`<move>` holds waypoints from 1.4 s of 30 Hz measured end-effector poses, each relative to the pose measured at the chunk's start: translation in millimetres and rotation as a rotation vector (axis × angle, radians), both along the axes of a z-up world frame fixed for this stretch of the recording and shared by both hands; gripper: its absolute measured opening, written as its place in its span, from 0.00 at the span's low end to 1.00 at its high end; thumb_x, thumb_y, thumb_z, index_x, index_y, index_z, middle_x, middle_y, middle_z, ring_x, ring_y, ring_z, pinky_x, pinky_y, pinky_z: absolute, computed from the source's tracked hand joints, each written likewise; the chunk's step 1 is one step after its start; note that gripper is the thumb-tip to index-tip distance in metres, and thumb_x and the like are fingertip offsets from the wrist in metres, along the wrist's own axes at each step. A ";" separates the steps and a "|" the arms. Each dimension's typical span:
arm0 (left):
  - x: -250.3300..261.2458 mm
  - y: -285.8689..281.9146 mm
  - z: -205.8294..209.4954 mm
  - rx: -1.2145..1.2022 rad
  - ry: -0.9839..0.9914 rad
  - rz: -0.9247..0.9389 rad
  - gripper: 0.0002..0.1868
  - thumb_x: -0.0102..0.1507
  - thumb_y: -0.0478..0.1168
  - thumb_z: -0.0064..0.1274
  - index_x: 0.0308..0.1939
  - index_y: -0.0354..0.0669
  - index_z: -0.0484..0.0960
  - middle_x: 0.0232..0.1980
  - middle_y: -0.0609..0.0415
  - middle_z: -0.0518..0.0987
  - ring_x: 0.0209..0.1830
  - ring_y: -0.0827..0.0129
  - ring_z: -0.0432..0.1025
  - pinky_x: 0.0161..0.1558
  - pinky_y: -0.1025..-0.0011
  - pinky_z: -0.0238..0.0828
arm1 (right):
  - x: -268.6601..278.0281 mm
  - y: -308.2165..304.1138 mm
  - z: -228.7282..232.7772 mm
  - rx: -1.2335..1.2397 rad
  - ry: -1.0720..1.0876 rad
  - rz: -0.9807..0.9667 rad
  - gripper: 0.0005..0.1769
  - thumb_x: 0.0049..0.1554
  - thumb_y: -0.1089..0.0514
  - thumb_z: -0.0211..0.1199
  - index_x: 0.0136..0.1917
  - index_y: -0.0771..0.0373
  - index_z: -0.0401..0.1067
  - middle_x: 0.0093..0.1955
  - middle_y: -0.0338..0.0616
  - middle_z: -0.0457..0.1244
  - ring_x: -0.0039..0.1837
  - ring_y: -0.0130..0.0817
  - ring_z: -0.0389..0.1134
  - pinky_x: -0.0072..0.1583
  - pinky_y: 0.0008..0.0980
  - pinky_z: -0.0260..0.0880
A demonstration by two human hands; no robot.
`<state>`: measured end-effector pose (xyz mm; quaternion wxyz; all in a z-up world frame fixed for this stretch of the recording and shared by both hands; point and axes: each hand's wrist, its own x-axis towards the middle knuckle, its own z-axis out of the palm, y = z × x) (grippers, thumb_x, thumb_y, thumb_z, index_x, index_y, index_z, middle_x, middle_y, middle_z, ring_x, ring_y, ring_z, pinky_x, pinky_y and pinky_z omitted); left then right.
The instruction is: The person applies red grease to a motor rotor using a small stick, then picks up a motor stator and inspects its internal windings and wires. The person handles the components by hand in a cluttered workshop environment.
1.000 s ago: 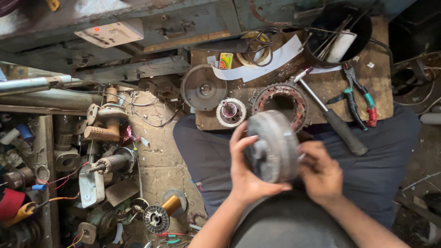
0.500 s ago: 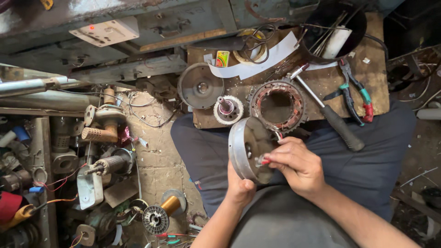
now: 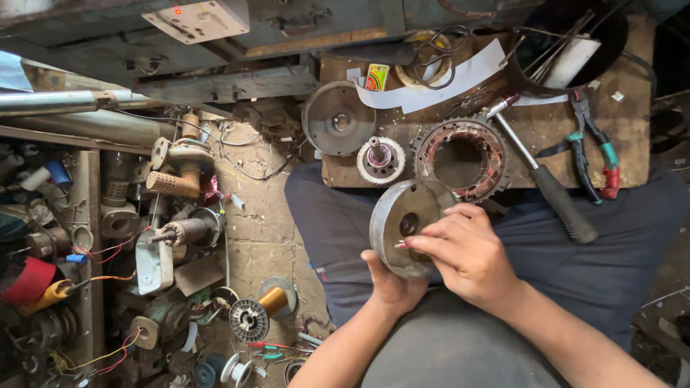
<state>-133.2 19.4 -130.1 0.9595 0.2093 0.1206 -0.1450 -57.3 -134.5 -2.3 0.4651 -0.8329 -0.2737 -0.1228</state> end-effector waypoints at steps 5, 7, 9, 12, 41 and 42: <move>-1.5 1.8 0.4 0.039 -0.007 -0.091 0.55 0.54 0.78 0.56 0.73 0.47 0.64 0.73 0.56 0.68 0.76 0.66 0.61 0.78 0.59 0.52 | 5.0 1.9 -3.2 -0.004 -0.013 0.086 0.13 0.46 0.68 0.69 0.46 0.62 0.77 0.44 0.42 0.68 0.50 0.40 0.69 0.64 0.48 0.65; 3.8 -0.1 10.4 0.086 -0.016 -0.113 0.56 0.54 0.76 0.59 0.74 0.46 0.62 0.74 0.56 0.66 0.76 0.66 0.59 0.79 0.59 0.50 | 5.9 2.5 -6.1 0.064 0.034 0.063 0.12 0.46 0.68 0.69 0.45 0.63 0.77 0.45 0.43 0.68 0.52 0.42 0.70 0.64 0.47 0.65; 12.6 -4.7 26.7 0.308 -0.128 -0.036 0.57 0.53 0.72 0.64 0.76 0.48 0.59 0.74 0.53 0.64 0.76 0.64 0.58 0.78 0.60 0.50 | 5.2 2.5 -8.6 0.164 0.109 -0.015 0.12 0.46 0.69 0.68 0.46 0.64 0.77 0.47 0.44 0.68 0.55 0.45 0.70 0.64 0.44 0.66; 26.1 -11.9 51.9 0.473 -0.175 0.032 0.61 0.51 0.69 0.69 0.77 0.46 0.56 0.75 0.48 0.61 0.77 0.59 0.58 0.76 0.57 0.52 | 5.0 -3.8 -11.9 0.231 0.194 -0.017 0.11 0.46 0.71 0.67 0.45 0.67 0.76 0.48 0.46 0.68 0.56 0.45 0.71 0.64 0.42 0.68; 82.9 -22.2 132.3 1.726 -0.707 0.190 0.55 0.43 0.61 0.76 0.70 0.45 0.75 0.75 0.50 0.69 0.79 0.51 0.59 0.82 0.51 0.54 | 14.7 -59.4 -128.9 0.974 0.883 0.217 0.28 0.46 0.65 0.78 0.60 0.71 0.75 0.60 0.50 0.70 0.59 0.36 0.72 0.63 0.39 0.73; 84.2 -21.6 131.1 1.708 -0.714 0.151 0.54 0.43 0.61 0.76 0.70 0.45 0.75 0.75 0.50 0.70 0.78 0.51 0.59 0.82 0.52 0.54 | 19.3 -60.1 -124.4 1.007 0.896 0.287 0.34 0.46 0.64 0.78 0.65 0.70 0.73 0.64 0.50 0.69 0.62 0.37 0.72 0.65 0.40 0.73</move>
